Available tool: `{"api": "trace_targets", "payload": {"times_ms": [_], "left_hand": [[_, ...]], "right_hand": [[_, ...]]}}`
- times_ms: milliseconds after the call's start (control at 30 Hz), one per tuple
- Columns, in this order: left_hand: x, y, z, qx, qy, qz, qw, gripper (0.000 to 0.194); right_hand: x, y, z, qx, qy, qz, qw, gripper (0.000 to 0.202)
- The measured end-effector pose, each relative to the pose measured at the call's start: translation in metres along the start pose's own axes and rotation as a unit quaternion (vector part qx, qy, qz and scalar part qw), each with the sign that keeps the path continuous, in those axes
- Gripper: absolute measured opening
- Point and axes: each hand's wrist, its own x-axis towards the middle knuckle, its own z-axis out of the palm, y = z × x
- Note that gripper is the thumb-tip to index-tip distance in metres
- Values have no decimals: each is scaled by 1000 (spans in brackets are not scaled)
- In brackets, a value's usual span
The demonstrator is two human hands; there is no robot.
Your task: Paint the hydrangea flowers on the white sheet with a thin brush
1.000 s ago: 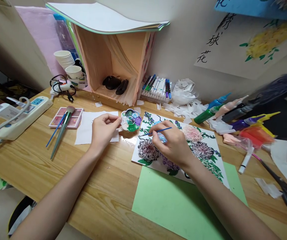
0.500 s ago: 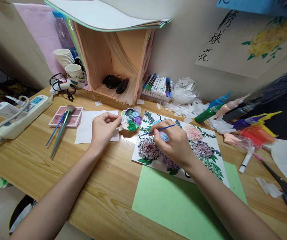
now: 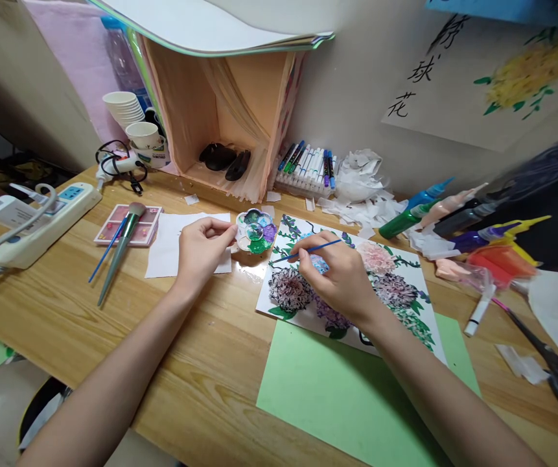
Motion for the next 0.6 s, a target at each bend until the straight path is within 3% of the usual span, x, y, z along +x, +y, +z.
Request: {"api": "trace_targets", "payload": {"times_ms": [400, 600], "left_hand": [[0, 0, 1, -9, 2, -6, 1000, 24], [0, -2, 1, 4, -5, 0, 1000, 23]], "right_hand": [[1, -1, -4, 0, -6, 17, 1000, 18], [1, -5, -10, 28, 71, 15, 997, 16]]}}
